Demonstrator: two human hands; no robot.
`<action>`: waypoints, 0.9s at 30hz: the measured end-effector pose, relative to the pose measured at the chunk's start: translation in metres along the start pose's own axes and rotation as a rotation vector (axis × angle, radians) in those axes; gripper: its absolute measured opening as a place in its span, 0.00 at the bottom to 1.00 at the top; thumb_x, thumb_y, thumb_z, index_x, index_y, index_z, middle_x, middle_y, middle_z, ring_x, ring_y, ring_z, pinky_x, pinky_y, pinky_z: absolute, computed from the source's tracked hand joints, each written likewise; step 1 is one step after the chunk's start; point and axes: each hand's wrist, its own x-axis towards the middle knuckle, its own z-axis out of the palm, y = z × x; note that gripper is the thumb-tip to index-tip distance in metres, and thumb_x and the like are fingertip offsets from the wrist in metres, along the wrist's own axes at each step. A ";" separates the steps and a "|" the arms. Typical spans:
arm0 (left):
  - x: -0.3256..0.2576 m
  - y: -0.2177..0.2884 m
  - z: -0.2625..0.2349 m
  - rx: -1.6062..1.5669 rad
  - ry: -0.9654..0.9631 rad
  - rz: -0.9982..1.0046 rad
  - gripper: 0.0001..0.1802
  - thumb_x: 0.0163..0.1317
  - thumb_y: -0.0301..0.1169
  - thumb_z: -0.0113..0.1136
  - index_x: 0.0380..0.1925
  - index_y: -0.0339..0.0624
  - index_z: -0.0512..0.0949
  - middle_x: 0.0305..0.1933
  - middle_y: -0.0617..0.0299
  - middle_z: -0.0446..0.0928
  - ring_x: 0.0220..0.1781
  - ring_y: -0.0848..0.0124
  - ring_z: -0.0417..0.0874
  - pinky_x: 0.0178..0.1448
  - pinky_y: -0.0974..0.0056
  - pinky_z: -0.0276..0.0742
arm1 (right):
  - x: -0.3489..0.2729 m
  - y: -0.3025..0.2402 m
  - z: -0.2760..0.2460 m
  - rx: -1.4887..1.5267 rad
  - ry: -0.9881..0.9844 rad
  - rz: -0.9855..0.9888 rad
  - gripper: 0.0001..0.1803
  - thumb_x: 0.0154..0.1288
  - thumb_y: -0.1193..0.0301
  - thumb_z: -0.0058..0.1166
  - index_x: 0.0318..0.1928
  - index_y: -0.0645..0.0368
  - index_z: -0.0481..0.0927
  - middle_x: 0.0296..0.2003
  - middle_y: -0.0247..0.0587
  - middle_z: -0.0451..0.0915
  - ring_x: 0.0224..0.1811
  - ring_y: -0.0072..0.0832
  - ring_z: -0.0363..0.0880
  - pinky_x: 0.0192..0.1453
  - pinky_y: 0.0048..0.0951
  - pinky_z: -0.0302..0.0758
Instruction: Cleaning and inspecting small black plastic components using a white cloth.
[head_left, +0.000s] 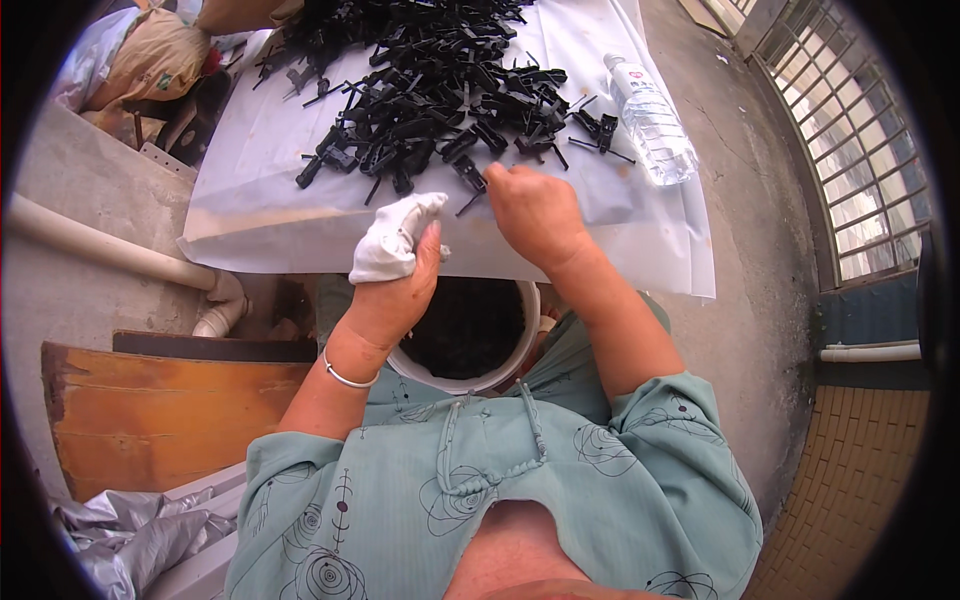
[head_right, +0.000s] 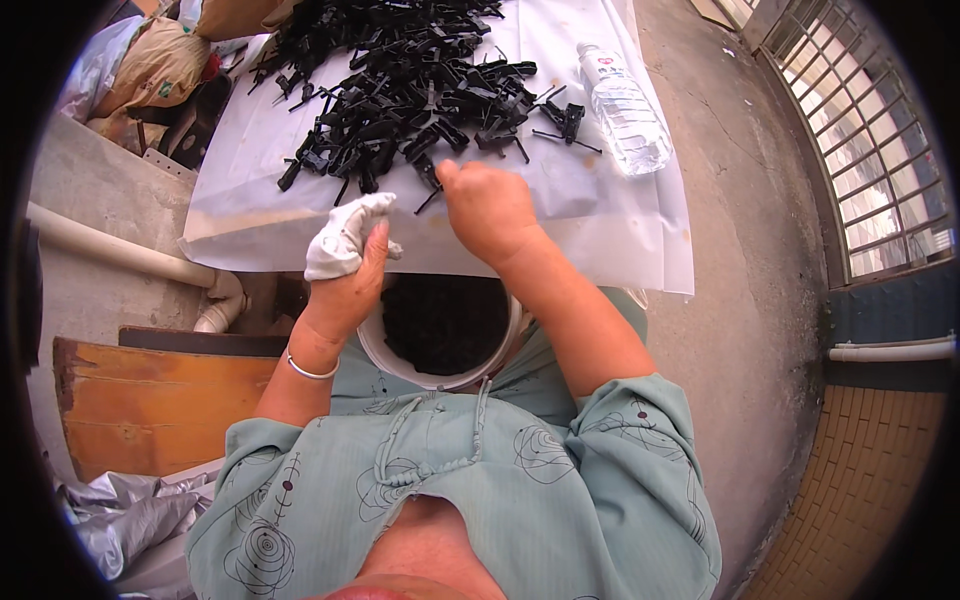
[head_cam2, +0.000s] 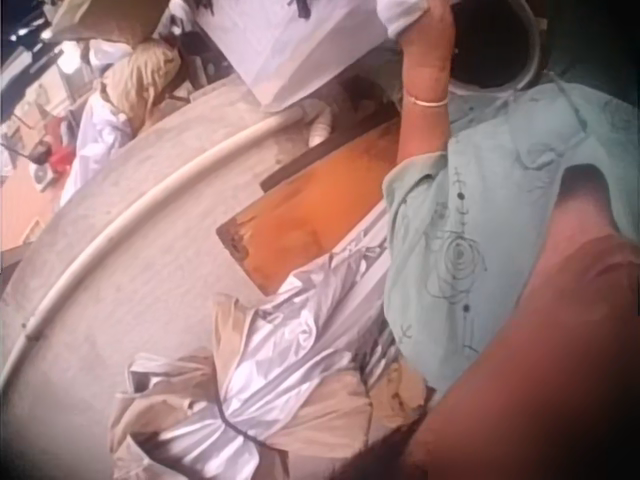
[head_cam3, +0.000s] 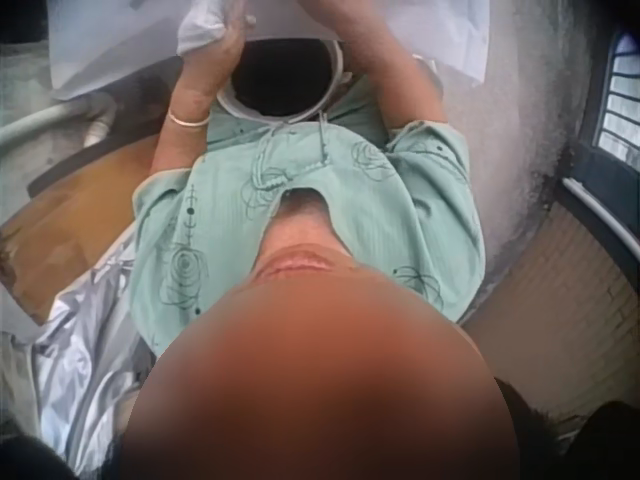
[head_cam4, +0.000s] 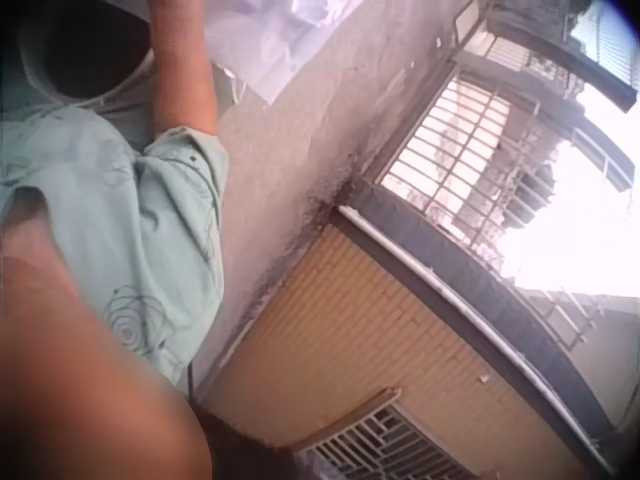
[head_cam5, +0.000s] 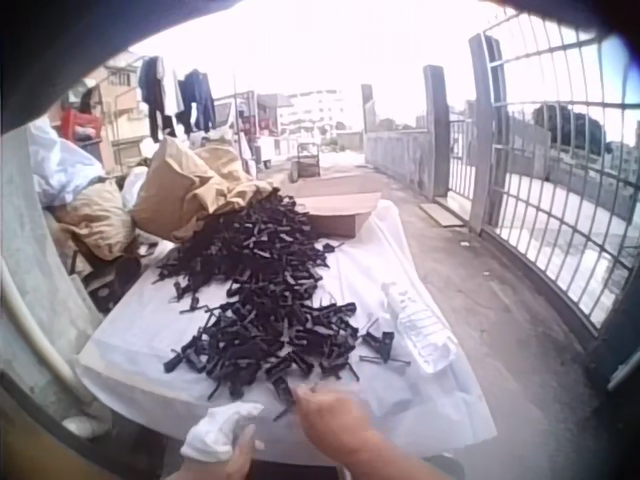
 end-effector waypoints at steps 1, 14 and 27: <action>0.004 0.006 0.003 -0.116 0.098 -0.046 0.12 0.58 0.25 0.53 0.43 0.34 0.74 0.39 0.50 0.76 0.38 0.63 0.79 0.39 0.65 0.75 | -0.006 -0.004 -0.002 0.022 0.068 -0.057 0.04 0.58 0.71 0.48 0.33 0.56 0.72 0.20 0.40 0.74 0.22 0.40 0.76 0.24 0.38 0.72; 0.012 0.004 0.001 -0.631 -0.086 -0.379 0.15 0.58 0.25 0.55 0.46 0.36 0.69 0.28 0.65 0.74 0.21 0.82 0.72 0.20 0.77 0.66 | -0.019 -0.024 -0.022 0.792 0.229 -0.116 0.11 0.51 0.76 0.62 0.33 0.59 0.72 0.21 0.32 0.71 0.19 0.18 0.67 0.22 0.21 0.65; 0.001 0.009 0.007 -0.559 -0.011 -0.354 0.16 0.55 0.21 0.53 0.45 0.31 0.72 0.36 0.59 0.77 0.29 0.79 0.74 0.30 0.74 0.72 | -0.020 -0.029 -0.020 0.928 -0.113 -0.004 0.16 0.66 0.68 0.47 0.23 0.65 0.72 0.16 0.33 0.68 0.21 0.18 0.63 0.27 0.23 0.66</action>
